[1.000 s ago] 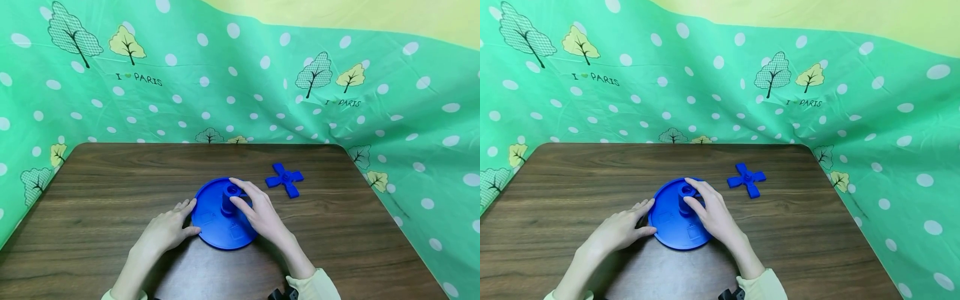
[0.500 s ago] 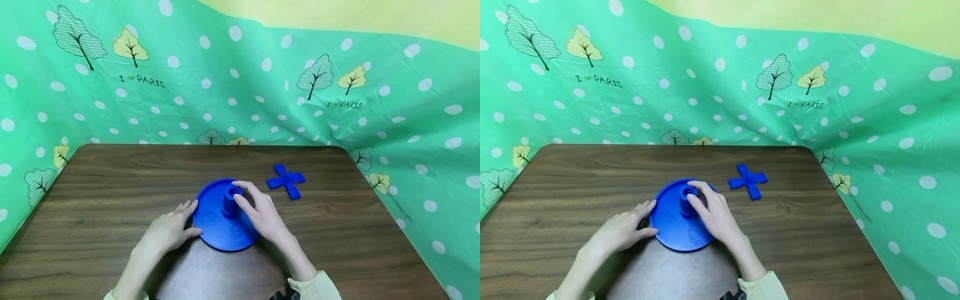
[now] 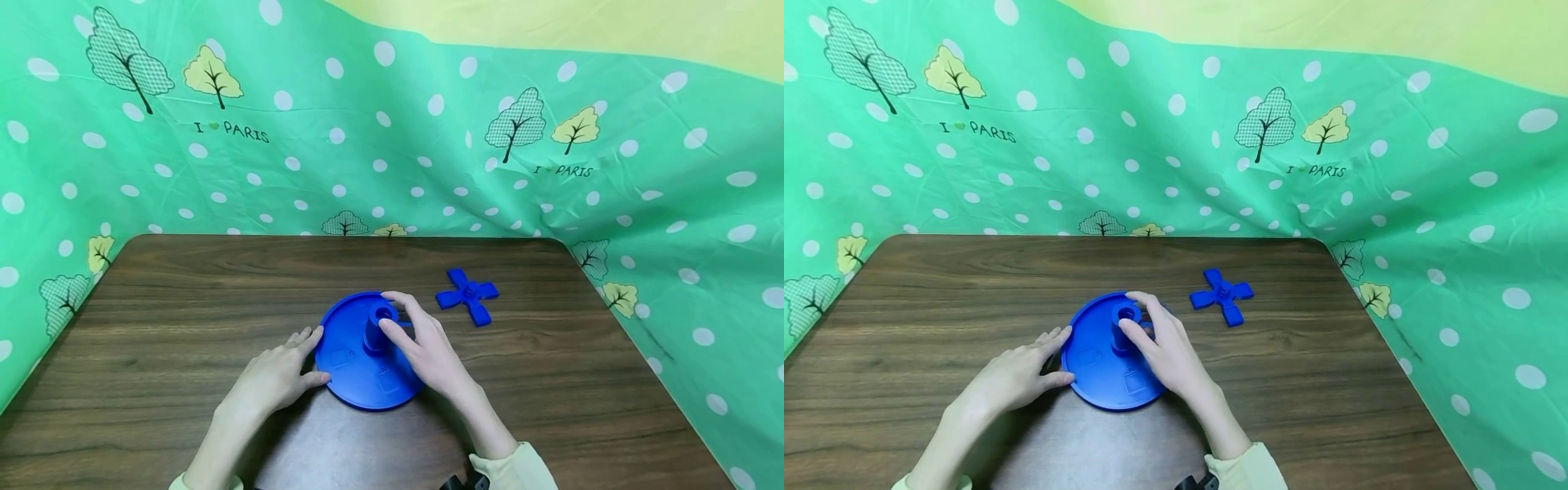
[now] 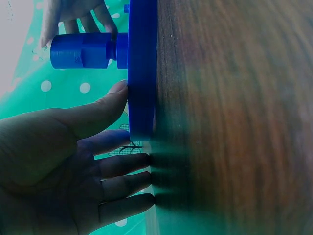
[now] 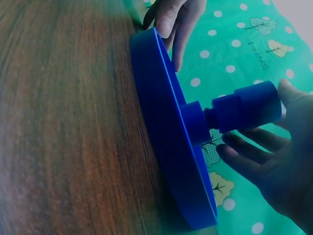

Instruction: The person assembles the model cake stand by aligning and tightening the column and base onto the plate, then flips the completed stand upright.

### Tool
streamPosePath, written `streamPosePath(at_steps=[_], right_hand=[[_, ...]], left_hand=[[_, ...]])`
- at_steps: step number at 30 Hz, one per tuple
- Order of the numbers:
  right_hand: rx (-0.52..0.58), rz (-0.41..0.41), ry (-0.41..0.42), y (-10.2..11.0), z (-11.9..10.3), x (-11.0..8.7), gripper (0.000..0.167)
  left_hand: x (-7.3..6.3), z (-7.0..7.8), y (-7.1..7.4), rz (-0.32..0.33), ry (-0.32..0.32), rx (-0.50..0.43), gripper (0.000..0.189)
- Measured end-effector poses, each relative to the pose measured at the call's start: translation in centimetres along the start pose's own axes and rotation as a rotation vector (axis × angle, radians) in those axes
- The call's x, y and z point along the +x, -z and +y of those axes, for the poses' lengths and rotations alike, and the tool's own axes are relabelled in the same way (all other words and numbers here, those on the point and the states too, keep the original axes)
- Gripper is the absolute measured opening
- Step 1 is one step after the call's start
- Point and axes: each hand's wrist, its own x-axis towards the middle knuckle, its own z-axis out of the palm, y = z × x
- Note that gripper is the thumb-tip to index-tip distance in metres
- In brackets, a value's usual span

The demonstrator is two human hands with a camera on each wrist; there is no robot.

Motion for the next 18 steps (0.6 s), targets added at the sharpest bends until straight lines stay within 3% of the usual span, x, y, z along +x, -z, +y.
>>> streamPosePath(at_steps=[8,18], right_hand=[[0.033,-0.081,0.069,0.17,0.03,-0.01,0.043],[-0.008,-0.044,0.025,-0.61,-0.16,-0.04,0.041]], left_hand=[[-0.01,-0.09,-0.05,0.004,-0.003,0.000,0.077],[0.10,-0.17,-0.13,0.004,-0.002,-0.001,0.078]])
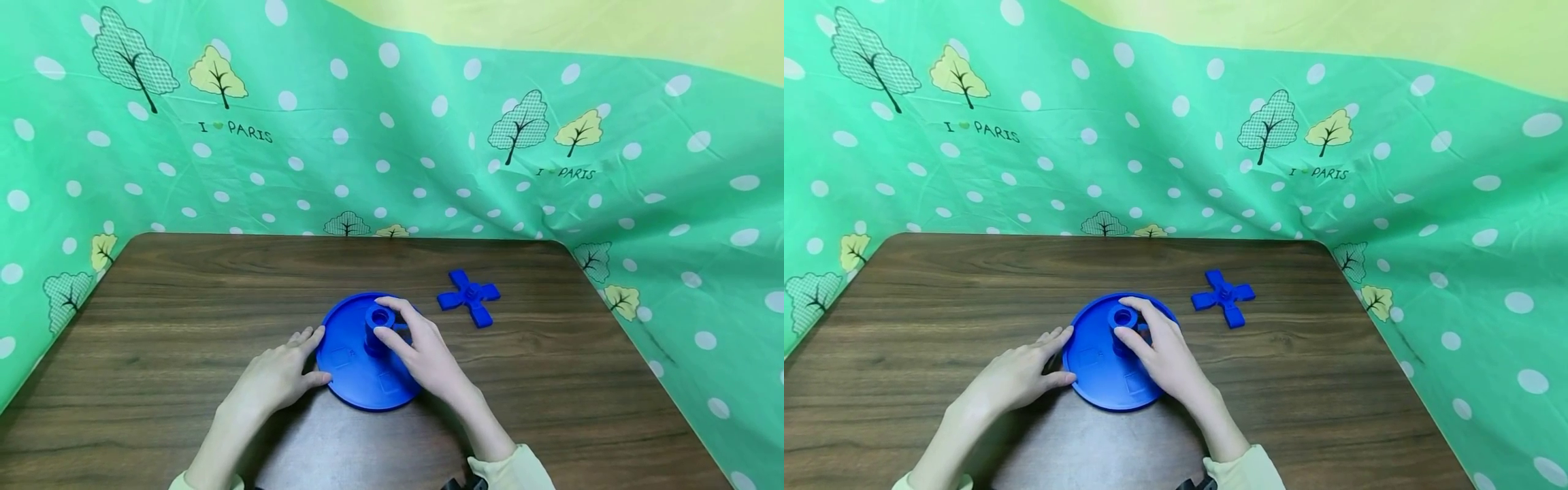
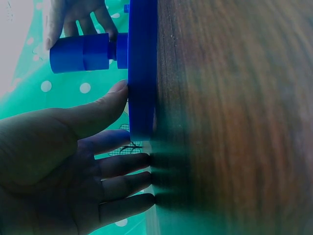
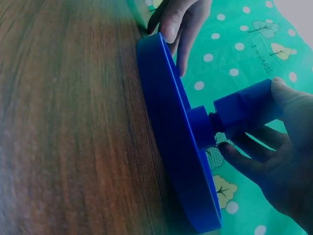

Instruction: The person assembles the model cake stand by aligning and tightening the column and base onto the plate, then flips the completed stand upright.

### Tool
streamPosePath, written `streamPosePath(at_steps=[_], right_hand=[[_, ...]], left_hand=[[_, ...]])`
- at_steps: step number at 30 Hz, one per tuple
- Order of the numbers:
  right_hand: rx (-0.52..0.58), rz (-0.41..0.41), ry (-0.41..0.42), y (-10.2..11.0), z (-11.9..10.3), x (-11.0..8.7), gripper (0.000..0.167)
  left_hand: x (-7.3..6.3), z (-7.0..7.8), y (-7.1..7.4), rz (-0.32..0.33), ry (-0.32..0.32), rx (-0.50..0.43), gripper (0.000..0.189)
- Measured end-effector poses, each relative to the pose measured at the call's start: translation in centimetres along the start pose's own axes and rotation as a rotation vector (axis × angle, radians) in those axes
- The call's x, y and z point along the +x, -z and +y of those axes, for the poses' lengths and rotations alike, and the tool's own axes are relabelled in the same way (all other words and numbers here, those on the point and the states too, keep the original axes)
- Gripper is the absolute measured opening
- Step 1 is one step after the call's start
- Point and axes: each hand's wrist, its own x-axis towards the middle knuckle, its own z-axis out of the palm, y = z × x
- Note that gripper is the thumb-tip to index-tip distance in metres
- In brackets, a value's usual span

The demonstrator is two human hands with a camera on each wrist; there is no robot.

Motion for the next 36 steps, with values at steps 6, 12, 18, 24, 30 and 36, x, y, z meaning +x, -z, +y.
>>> streamPosePath(at_steps=[6,12,18,24,30,36], right_hand=[[-0.018,0.012,-0.009,0.27,-0.04,-0.06,0.040],[-0.034,0.053,-0.018,0.44,-0.05,-0.10,0.039],[0.004,0.029,-0.042,0.48,-0.02,-0.08,0.042],[0.054,-0.060,-0.023,0.65,-0.02,0.00,0.044],[0.041,-0.049,-0.014,0.49,-0.03,0.03,0.043],[0.020,-0.015,-0.021,0.10,-0.06,-0.11,0.049]], left_hand=[[0.05,-0.06,-0.07,-0.002,-0.002,0.001,0.078],[0.11,-0.10,-0.07,-0.004,0.004,0.002,0.079],[0.08,-0.12,-0.09,0.003,0.001,0.003,0.078],[0.08,-0.09,-0.08,0.001,0.000,0.003,0.079],[0.11,-0.04,-0.07,0.001,0.000,0.001,0.078],[0.05,-0.05,-0.07,0.006,-0.005,0.003,0.078]])
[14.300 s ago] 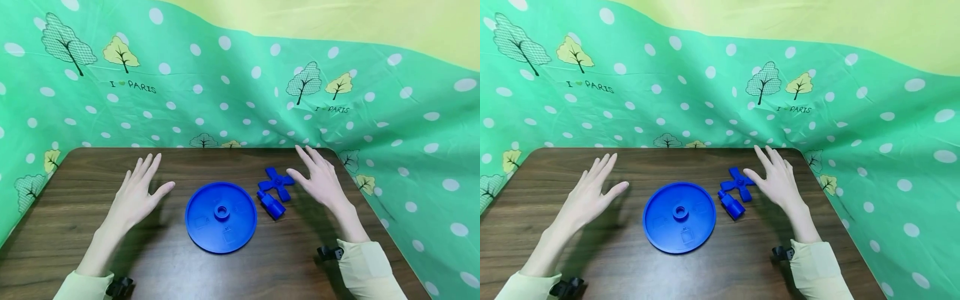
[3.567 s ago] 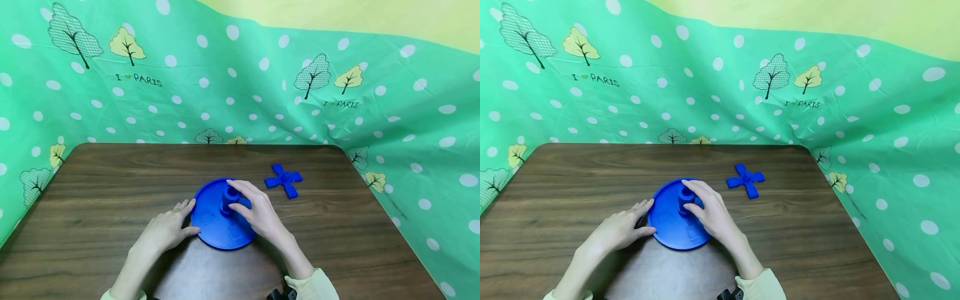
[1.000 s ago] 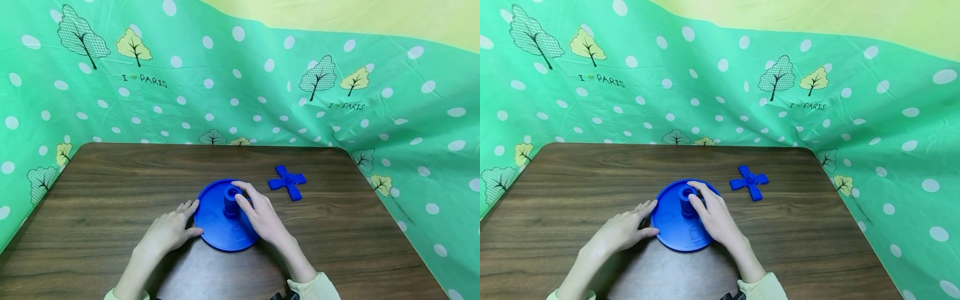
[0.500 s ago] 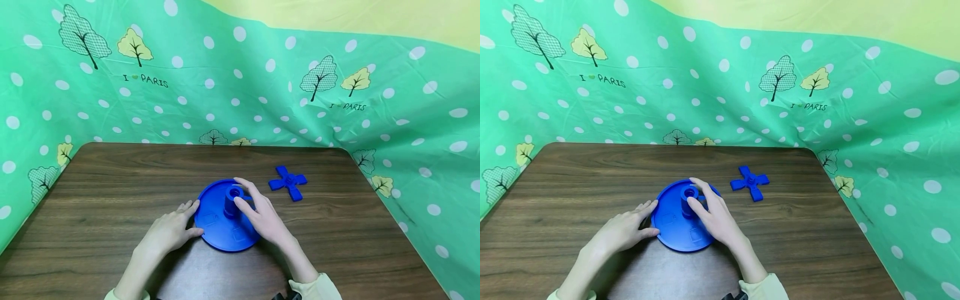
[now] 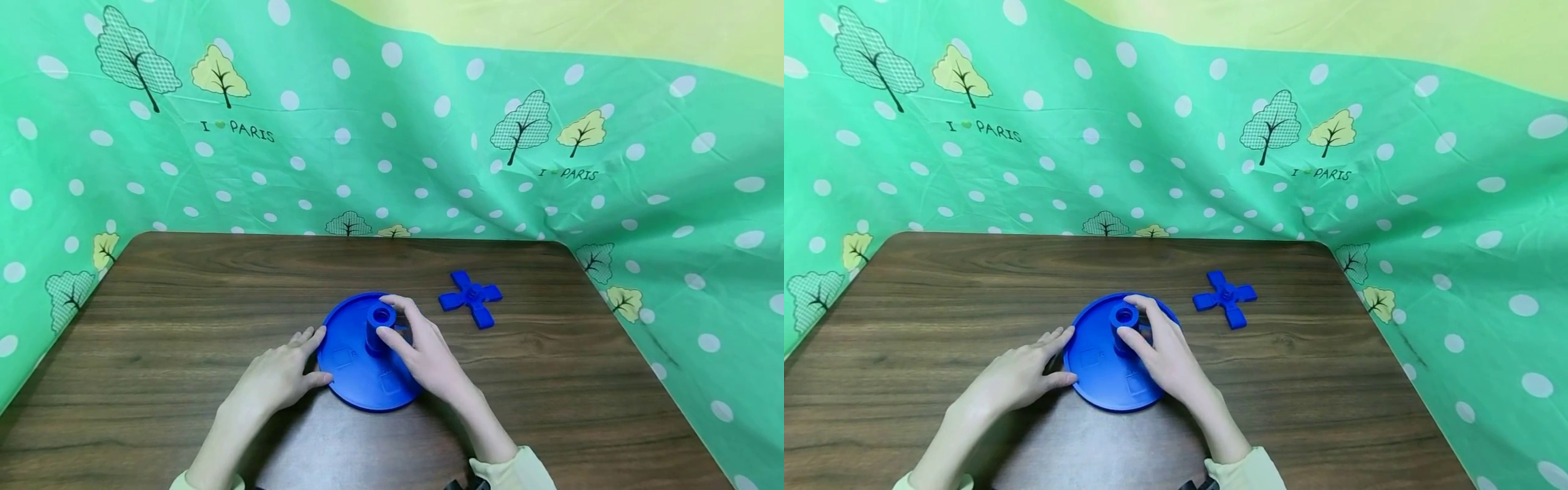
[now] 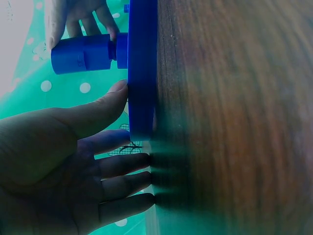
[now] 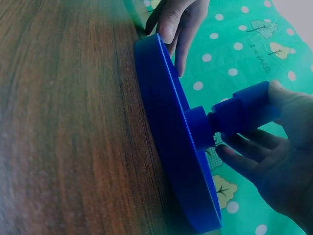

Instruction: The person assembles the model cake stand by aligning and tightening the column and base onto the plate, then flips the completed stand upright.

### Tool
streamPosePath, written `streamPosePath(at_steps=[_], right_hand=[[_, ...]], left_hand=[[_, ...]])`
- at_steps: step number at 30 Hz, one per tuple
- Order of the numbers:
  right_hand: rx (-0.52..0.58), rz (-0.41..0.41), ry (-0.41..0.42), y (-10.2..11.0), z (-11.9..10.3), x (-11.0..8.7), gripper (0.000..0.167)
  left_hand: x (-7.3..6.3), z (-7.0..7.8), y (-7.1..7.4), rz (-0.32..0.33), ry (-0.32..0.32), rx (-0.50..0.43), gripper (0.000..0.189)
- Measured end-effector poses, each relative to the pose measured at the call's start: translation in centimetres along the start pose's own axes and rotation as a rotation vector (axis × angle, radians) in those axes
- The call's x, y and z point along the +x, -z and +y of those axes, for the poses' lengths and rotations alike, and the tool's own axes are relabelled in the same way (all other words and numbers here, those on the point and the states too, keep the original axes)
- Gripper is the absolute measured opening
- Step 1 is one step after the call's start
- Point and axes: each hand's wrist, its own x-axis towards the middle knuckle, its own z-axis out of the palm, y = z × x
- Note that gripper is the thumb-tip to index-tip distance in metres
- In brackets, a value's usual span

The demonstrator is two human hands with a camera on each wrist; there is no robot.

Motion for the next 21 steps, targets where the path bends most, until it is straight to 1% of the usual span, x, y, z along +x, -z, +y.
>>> streamPosePath(at_steps=[4,7,11,15,21], right_hand=[[0.024,-0.035,0.007,-0.07,-0.01,0.04,0.054],[0.056,-0.058,0.016,0.04,0.01,0.05,0.052],[0.067,-0.068,0.033,0.18,0.12,0.00,0.049],[0.045,-0.046,0.031,0.13,0.17,-0.01,0.045],[0.035,0.026,-0.017,-0.09,0.11,0.07,0.041]], left_hand=[[-0.02,-0.01,0.03,0.003,0.000,0.002,0.078],[0.00,0.00,0.02,0.004,-0.001,0.003,0.078],[0.02,0.00,0.01,0.008,-0.003,0.004,0.079],[0.04,0.01,0.02,0.007,-0.004,0.004,0.078],[0.09,0.00,0.03,0.001,0.003,-0.002,0.078]])
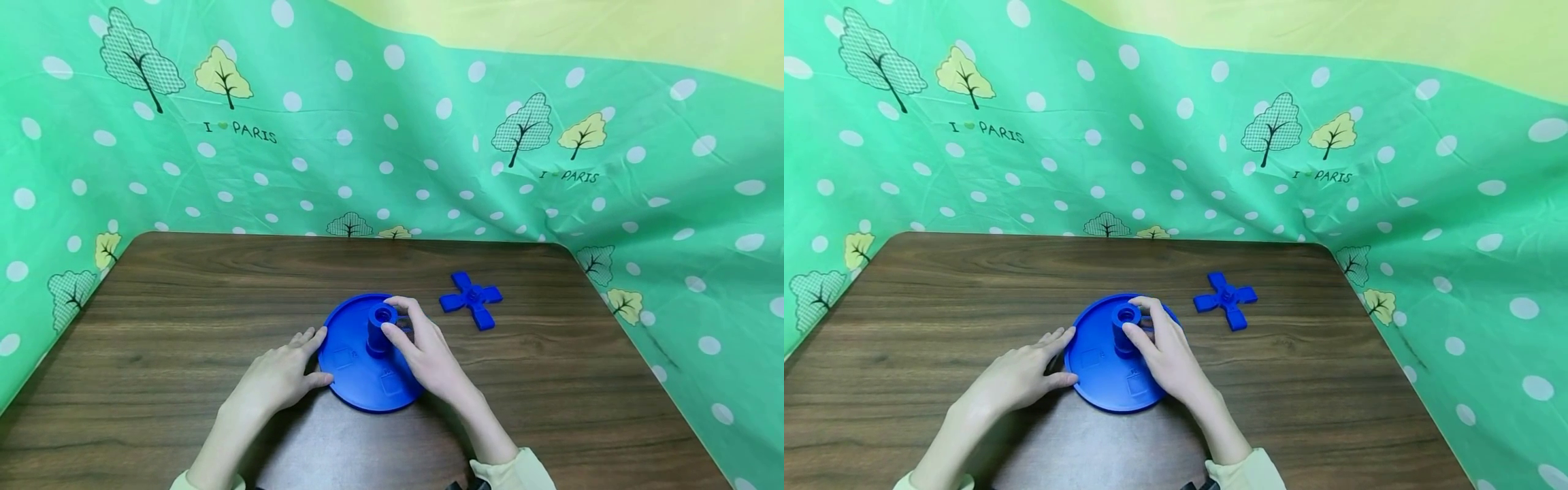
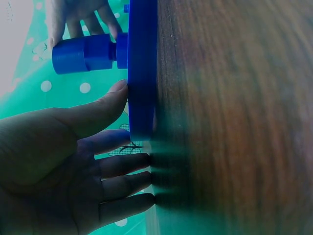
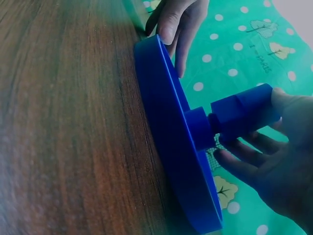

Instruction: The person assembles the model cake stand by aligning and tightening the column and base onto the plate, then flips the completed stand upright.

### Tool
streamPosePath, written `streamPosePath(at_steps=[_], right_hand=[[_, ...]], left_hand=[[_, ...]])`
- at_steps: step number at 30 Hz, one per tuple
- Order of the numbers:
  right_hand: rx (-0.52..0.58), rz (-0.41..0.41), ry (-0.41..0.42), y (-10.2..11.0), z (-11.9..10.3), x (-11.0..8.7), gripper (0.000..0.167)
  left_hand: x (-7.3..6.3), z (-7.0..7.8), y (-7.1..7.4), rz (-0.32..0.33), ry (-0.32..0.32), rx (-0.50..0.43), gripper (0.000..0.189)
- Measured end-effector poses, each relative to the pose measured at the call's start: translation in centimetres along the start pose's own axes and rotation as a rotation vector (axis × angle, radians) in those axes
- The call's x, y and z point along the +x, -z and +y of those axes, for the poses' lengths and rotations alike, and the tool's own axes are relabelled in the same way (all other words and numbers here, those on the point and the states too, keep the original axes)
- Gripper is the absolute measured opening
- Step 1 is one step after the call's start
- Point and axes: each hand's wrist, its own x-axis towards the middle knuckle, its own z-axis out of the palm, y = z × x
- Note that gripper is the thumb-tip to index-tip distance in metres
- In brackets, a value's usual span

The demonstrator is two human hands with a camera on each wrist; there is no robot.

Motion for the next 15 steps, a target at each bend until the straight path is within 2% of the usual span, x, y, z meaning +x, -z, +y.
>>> streamPosePath(at_steps=[3,6,11,15], right_hand=[[0.001,-0.006,-0.005,-0.04,-0.06,0.03,0.046],[-0.007,-0.056,0.001,0.00,-0.09,0.02,0.051],[0.007,-0.124,0.022,0.05,0.01,-0.02,0.049],[0.004,-0.110,0.004,-0.09,0.15,0.02,0.049]], left_hand=[[-0.01,-0.01,-0.01,0.001,0.002,0.000,0.079],[-0.01,0.01,0.00,0.002,0.004,0.000,0.078],[0.01,0.04,-0.02,0.004,0.004,-0.001,0.078],[0.01,0.01,-0.03,0.002,0.003,-0.001,0.078]])
